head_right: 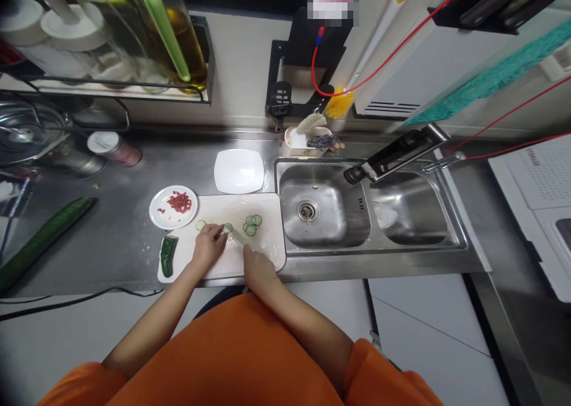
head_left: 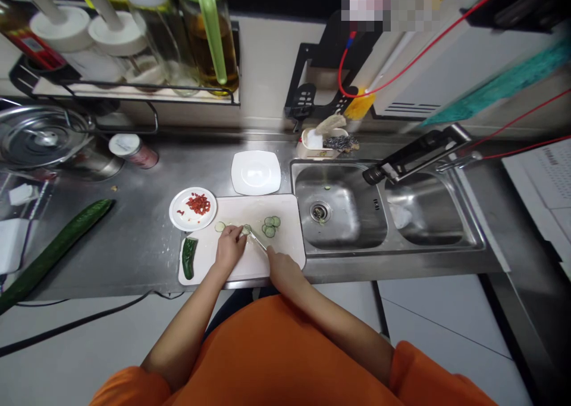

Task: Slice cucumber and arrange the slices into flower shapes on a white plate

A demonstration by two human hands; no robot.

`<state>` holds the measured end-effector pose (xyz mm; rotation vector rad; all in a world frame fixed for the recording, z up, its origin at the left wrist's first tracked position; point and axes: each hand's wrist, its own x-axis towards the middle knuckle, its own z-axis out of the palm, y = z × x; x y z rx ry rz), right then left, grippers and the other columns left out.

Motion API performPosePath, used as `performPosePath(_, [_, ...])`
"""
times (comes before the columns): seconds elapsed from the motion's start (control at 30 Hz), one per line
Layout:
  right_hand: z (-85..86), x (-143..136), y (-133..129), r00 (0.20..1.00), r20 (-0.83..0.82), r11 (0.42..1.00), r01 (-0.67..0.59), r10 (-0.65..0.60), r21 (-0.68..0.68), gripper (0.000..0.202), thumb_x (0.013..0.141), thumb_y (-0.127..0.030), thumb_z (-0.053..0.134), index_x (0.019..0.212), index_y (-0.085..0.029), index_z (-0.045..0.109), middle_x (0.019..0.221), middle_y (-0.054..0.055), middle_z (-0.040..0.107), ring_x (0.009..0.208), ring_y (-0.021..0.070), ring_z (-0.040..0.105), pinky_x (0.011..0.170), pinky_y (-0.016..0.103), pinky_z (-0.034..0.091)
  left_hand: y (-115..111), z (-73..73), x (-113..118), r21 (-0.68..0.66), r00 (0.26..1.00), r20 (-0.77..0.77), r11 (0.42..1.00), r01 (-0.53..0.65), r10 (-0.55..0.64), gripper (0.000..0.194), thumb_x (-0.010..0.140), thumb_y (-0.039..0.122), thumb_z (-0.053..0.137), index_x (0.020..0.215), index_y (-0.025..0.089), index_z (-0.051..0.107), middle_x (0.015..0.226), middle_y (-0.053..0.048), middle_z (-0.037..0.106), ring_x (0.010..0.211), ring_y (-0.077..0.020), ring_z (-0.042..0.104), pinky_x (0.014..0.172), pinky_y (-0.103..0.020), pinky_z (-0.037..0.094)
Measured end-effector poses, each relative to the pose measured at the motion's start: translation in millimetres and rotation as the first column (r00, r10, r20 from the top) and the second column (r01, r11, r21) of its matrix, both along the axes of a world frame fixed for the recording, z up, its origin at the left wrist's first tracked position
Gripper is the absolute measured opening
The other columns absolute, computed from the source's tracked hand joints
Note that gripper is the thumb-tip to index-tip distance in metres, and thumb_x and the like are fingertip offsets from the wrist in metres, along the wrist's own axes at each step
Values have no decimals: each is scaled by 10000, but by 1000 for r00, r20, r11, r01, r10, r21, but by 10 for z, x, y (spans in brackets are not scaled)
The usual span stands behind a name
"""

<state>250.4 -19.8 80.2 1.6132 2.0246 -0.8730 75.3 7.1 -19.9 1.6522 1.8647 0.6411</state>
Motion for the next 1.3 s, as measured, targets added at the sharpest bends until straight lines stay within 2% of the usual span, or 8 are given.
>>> performPosePath(0.37, [-101,-24,-24,999,-37,1000,17,-18,-12,387,889,-42,284,1240,-130,419,963,146,661,966,217,629,777,294,457,9,-7,-8,-2,1000,-11,1000,2,-2,307,771,231,537,1045,171,662,936,-73,613,851,-188,588,859,-313,469])
performPosePath(0.5, [-78,-10,-47,999,-45,999,28,-29,-21,406,877,-34,293,1254,-116,419,978,154,659,976,228,626,774,299,458,23,14,-4,-10,1000,-26,1000,-6,5,301,758,233,546,1029,168,662,905,-74,618,806,-189,578,826,-322,471])
performPosePath(0.77, [-5,193,-149,999,5,992,40,-40,-117,400,849,-20,316,1215,-128,437,990,153,651,992,246,617,759,310,451,72,67,16,-49,997,-10,996,-81,80,232,719,267,579,917,175,661,812,-49,613,702,-171,543,741,-310,450])
performPosePath(0.97, [-46,319,-214,999,17,995,45,-44,-92,386,836,-22,333,1177,-159,452,959,128,650,969,239,617,734,294,436,86,118,30,-117,995,29,989,-86,90,155,772,294,521,773,197,642,718,-7,641,659,-147,549,675,-261,405])
performPosePath(1.17, [-84,334,-223,998,29,995,53,-51,-88,411,809,-6,337,1168,-170,449,954,112,645,942,223,621,701,273,424,72,210,-258,-111,962,-39,956,-272,269,220,787,374,529,797,195,657,705,9,666,624,-131,557,653,-240,391])
performPosePath(1.3, [-76,335,-214,999,33,995,45,-42,-93,408,817,-6,332,1175,-163,450,947,114,648,955,217,616,717,267,418,56,231,-497,-71,936,-168,943,-325,310,227,791,359,516,835,193,664,725,-12,679,645,-154,578,675,-257,398])
